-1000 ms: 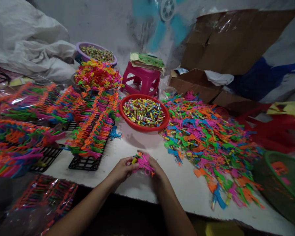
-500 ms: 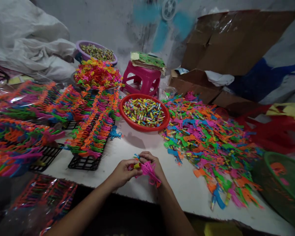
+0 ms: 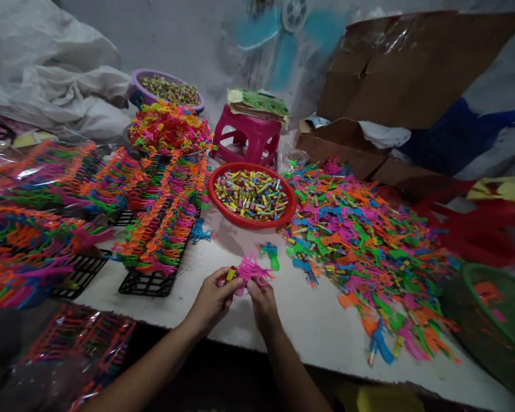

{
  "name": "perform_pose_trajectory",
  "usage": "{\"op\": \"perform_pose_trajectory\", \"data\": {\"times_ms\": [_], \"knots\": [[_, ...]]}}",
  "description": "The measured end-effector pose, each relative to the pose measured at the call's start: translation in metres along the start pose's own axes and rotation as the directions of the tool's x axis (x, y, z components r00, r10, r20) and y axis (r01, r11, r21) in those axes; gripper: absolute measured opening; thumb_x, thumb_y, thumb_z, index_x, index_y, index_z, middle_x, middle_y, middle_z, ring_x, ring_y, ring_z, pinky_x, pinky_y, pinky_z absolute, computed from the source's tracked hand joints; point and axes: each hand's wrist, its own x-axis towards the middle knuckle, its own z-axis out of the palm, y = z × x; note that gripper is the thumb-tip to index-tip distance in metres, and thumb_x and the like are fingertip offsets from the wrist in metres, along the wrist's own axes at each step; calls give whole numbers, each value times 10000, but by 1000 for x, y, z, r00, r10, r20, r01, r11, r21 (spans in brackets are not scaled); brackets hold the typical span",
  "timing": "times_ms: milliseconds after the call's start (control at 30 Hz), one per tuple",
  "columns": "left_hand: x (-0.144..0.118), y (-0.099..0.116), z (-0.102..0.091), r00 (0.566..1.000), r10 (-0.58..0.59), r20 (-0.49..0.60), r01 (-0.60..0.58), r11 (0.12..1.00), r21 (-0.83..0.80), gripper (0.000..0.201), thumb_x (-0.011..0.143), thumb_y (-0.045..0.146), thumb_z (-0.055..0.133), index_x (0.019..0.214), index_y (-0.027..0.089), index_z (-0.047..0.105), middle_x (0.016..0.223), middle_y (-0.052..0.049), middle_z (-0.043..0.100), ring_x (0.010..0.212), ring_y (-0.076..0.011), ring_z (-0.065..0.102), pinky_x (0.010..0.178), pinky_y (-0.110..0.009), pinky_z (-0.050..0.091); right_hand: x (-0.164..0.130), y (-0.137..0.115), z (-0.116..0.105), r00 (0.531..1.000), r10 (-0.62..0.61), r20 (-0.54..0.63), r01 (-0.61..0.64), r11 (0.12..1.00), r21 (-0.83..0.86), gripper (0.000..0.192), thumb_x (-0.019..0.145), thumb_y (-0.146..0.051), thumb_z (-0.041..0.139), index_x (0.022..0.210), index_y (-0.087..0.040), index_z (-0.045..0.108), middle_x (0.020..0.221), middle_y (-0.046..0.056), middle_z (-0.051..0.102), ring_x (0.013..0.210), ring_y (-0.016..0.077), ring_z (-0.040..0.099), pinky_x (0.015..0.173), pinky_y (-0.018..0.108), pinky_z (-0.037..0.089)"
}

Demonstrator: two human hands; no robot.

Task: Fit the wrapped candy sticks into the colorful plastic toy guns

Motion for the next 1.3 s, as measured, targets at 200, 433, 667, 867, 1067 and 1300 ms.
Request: {"op": "perform_pose_trajectory", "data": {"times_ms": [200,433,667,867,1067,1300], "knots": [[-1,1,-2,999,30,26,-34,986,162,354,703,441,566,905,150,542,557,50,512,348,-39,379,356,-165,261,0,-13,12,953,-40,-301,26,998,-49,235,791,-382,485,716,-166,544,641,4,527,610,126,481,607,245,410],[-1,-5,-15,972,-30,234,-56,933,354,346,784,502,422,776,164,496,488,58,499,301,-42,315,311,-160,224,5,-22,-1,994,-37,-106,24,993,-116,251,761,-392,515,663,-163,488,588,-28,423,539,89,382,510,203,340],[-4,-2,-14,958,-24,284,-127,856,501,368,806,501,376,680,168,468,396,81,413,331,-59,331,363,-166,249,3,-17,-5,999,-24,-33,19,989,-147,229,776,-362,500,669,-160,489,595,-25,432,544,90,393,526,215,350],[-7,-5,-9,941,-2,338,-234,719,655,352,814,449,387,629,165,484,411,72,399,385,-74,383,422,-180,285,-4,-4,3,991,-11,-137,-22,971,-236,246,764,-384,465,630,-179,459,529,-46,392,465,79,341,432,203,310],[5,-20,-10,983,-36,183,-65,854,515,348,776,429,454,968,156,552,594,35,537,401,-61,383,397,-180,276,29,-20,-74,927,-64,-371,-90,919,-383,284,697,-476,504,646,-197,506,491,-34,441,450,117,387,427,241,321],[23,-27,-24,954,-275,-123,260,957,-125,410,725,125,500,1122,138,397,755,-15,548,451,-48,486,374,-155,300,64,-12,-137,746,-276,-606,-271,705,-655,392,736,-443,422,893,-120,578,791,94,606,761,218,544,667,323,409]]}}
